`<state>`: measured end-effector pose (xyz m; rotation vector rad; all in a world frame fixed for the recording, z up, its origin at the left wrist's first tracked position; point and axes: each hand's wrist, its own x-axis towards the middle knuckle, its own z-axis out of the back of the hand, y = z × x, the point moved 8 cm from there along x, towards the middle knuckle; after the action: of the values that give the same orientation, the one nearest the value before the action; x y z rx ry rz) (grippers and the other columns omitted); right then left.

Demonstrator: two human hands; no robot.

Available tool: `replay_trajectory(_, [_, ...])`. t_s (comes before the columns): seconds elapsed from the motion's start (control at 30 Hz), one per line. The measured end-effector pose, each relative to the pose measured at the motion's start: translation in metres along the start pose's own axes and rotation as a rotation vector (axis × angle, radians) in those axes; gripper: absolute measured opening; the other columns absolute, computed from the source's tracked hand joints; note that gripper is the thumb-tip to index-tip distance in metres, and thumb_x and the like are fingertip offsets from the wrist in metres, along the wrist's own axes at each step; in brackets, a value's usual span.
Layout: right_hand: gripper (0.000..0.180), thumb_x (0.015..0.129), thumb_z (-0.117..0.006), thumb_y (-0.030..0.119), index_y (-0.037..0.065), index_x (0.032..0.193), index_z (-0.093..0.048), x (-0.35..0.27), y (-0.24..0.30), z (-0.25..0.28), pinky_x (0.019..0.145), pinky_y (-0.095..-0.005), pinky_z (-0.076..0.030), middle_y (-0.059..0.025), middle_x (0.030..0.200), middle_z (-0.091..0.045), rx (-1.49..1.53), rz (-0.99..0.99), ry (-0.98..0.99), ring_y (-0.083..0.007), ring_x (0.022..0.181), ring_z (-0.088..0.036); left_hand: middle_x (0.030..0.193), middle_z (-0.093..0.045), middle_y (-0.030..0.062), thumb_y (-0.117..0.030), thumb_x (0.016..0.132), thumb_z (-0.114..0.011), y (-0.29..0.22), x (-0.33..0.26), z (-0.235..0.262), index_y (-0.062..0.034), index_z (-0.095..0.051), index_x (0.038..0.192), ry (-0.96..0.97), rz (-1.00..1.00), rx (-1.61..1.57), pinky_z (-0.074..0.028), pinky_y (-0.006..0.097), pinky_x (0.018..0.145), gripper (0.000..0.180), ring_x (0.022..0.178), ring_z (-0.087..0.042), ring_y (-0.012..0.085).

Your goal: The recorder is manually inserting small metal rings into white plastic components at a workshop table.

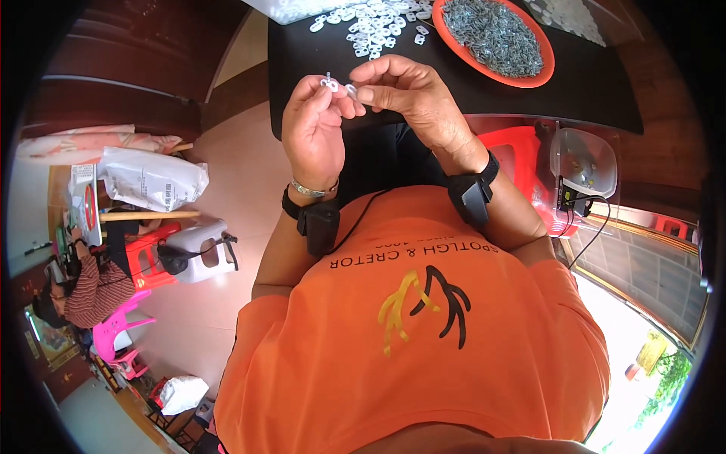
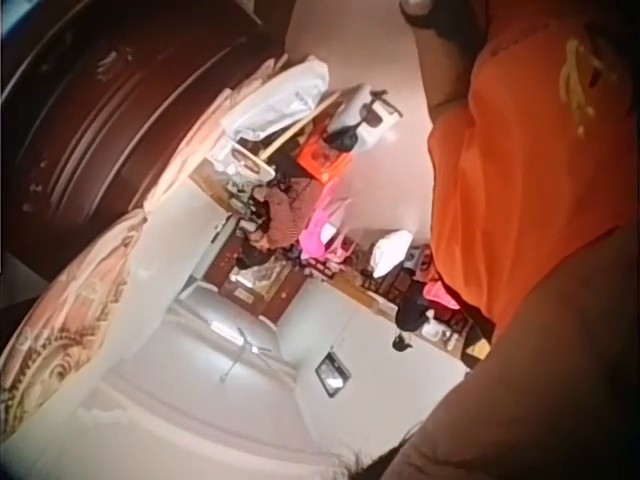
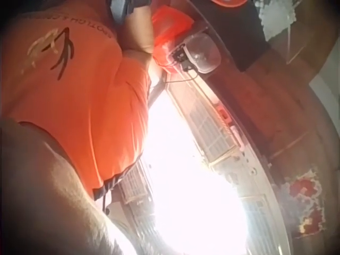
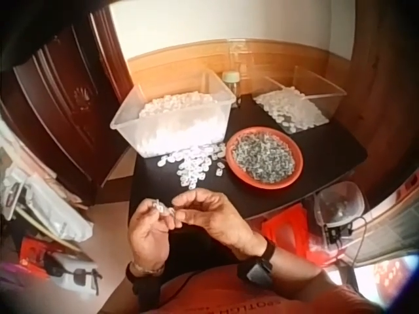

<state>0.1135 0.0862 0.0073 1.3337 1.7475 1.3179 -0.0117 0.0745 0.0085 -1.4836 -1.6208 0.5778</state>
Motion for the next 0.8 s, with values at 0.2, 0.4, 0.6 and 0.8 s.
replay_trajectory(0.2, [0.010, 0.088, -0.064, 0.003, -0.001, 0.098, -0.065, -0.001, 0.004, -0.013, 0.075, -0.0239, -0.053, -0.0047, 0.083, -0.068, 0.016, 0.039, 0.041, -0.0105, 0.080, -0.065, 0.083, -0.057, 0.0074, -0.014, 0.093, -0.046, 0.002, 0.001, 0.005, 0.0002, -0.054, 0.090, -0.029, 0.002, -0.045, -0.046, 0.030, 0.069, 0.016, 0.069, -0.053, 0.0147])
replay_trajectory(0.4, [0.013, 0.088, -0.064, 0.000, 0.000, 0.101, -0.065, -0.004, 0.016, -0.009, 0.075, -0.0225, -0.052, -0.0031, 0.086, -0.066, -0.164, 0.194, -0.024, -0.0093, 0.080, -0.063, 0.078, -0.057, 0.0071, -0.014, 0.092, -0.047, -0.002, 0.001, 0.002, 0.0006, -0.055, 0.089, -0.053, -0.007, 0.026, -0.045, 0.028, 0.069, 0.017, 0.069, -0.054, 0.0146])
replay_trajectory(0.6, [0.022, 0.092, -0.060, 0.009, 0.003, 0.112, -0.064, 0.004, 0.011, 0.011, 0.077, -0.0202, -0.050, -0.0021, 0.091, -0.066, -0.280, 0.014, -0.042, -0.0077, 0.080, -0.061, 0.071, -0.055, 0.0052, -0.015, 0.090, -0.049, -0.002, -0.003, 0.007, 0.0007, -0.056, 0.083, -0.099, 0.069, 0.228, -0.045, 0.027, 0.065, 0.018, 0.064, -0.053, 0.0132])
replay_trajectory(0.8, [0.022, 0.091, -0.062, 0.011, 0.000, 0.110, -0.064, 0.004, 0.002, 0.010, 0.075, -0.0215, -0.051, -0.0049, 0.089, -0.067, -0.040, -0.135, -0.033, -0.0092, 0.079, -0.062, 0.069, -0.054, 0.0029, -0.012, 0.087, -0.052, -0.005, -0.008, 0.003, 0.0007, -0.056, 0.078, -0.093, 0.120, 0.366, -0.041, 0.024, 0.059, 0.016, 0.061, -0.048, 0.0088])
